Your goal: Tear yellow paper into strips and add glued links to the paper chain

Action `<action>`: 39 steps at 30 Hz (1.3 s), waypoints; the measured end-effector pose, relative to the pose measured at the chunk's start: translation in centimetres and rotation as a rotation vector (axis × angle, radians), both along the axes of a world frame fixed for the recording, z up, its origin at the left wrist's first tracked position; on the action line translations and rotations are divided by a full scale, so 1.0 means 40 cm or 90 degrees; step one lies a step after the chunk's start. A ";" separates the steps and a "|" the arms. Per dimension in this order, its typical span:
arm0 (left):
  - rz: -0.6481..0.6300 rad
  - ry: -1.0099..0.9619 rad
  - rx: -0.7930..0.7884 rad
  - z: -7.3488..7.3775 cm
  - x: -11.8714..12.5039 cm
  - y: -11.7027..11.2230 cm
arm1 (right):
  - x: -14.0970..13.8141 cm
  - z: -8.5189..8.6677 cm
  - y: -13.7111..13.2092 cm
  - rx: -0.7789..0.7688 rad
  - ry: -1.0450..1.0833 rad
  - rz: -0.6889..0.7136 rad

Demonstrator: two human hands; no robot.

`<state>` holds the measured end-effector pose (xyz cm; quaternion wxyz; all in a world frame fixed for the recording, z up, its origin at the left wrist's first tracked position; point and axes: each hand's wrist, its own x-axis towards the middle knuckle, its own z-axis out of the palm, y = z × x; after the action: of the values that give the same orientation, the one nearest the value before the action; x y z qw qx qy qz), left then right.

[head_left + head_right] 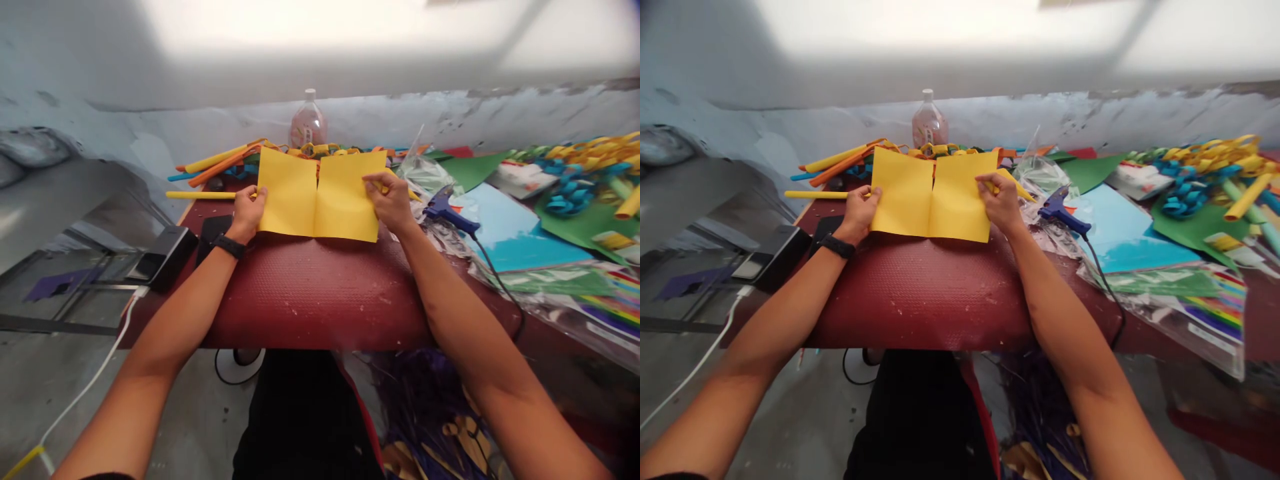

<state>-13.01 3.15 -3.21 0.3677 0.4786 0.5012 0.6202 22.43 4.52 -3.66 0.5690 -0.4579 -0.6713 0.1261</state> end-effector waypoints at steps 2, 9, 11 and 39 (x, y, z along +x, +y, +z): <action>0.018 -0.041 -0.024 0.011 0.009 -0.005 | -0.005 0.001 -0.001 0.003 0.016 -0.003; 0.058 -0.107 -0.038 0.008 0.024 0.001 | -0.018 0.005 -0.003 -0.007 0.061 -0.022; 0.068 -0.093 -0.033 0.001 0.015 0.009 | -0.012 0.004 0.000 -0.004 0.063 -0.050; 0.050 0.162 0.163 0.017 -0.040 0.026 | -0.014 0.035 -0.030 -0.032 0.021 0.026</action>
<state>-14.59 4.19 -2.52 0.2128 0.5760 0.4793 0.6270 21.86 3.33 -2.28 0.5657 -0.4561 -0.6676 0.1624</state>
